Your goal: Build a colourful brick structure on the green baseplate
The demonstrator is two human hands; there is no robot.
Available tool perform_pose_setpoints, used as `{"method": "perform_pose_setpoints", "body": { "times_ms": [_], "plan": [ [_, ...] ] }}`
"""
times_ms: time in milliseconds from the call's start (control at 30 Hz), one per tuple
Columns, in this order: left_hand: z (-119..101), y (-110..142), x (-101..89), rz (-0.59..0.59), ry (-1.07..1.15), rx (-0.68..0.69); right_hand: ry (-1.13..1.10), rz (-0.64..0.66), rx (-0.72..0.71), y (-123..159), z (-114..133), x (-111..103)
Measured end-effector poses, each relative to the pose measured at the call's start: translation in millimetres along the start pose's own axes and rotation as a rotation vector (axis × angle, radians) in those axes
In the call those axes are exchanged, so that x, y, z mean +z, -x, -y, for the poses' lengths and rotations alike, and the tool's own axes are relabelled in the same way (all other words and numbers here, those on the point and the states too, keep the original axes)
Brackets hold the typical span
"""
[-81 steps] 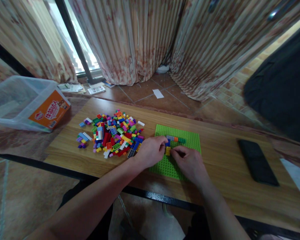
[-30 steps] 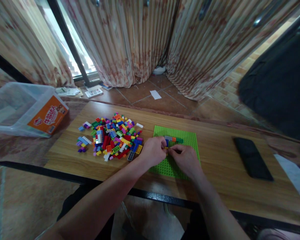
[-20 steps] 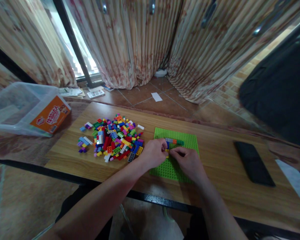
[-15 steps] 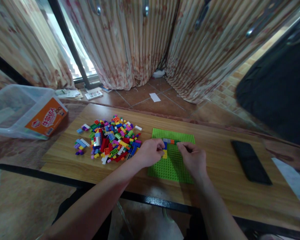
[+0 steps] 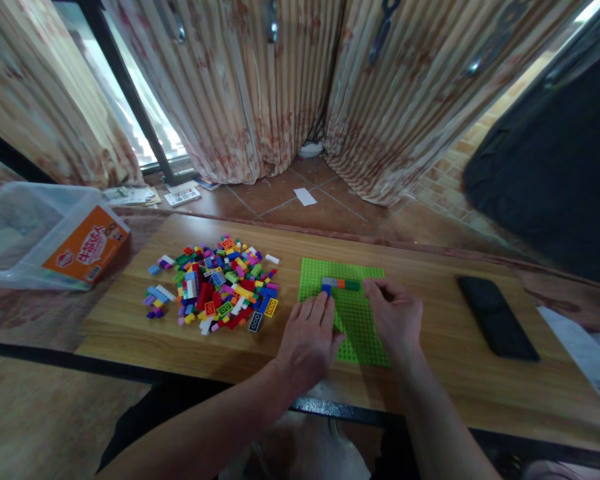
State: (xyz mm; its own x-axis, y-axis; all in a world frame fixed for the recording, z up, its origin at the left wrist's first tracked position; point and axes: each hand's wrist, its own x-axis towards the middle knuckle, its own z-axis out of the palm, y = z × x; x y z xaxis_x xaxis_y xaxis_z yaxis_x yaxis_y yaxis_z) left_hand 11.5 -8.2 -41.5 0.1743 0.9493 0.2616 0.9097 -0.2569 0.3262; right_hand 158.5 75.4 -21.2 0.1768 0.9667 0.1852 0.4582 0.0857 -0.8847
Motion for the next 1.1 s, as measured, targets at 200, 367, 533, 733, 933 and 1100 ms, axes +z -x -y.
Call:
{"method": "perform_pose_setpoints", "body": {
  "times_ms": [200, 367, 533, 733, 933, 1100],
  "plan": [
    [-3, 0, 1.4, 0.028, -0.084, -0.020, 0.030, 0.039, -0.009, 5, 6, 4],
    [-5, 0, -1.4, 0.046, -0.103, -0.014, 0.015, 0.269, -0.139, 25, 18, 17],
    [-7, -1, -2.8, 0.039, -0.135, -0.002, -0.008, 0.405, -0.161, 39, 20, 27],
    [-10, -4, -2.9, 0.107, -0.211, 0.031, -0.022, 0.461, -0.069, 34, 17, 29],
    [-11, -10, 3.4, 0.104, -0.249, 0.064, -0.047, 0.479, -0.050, 26, 19, 27],
    [-7, -6, -0.2, 0.086, -0.189, 0.077, -0.070, 0.444, -0.050, 30, 13, 30]
  ]
}}
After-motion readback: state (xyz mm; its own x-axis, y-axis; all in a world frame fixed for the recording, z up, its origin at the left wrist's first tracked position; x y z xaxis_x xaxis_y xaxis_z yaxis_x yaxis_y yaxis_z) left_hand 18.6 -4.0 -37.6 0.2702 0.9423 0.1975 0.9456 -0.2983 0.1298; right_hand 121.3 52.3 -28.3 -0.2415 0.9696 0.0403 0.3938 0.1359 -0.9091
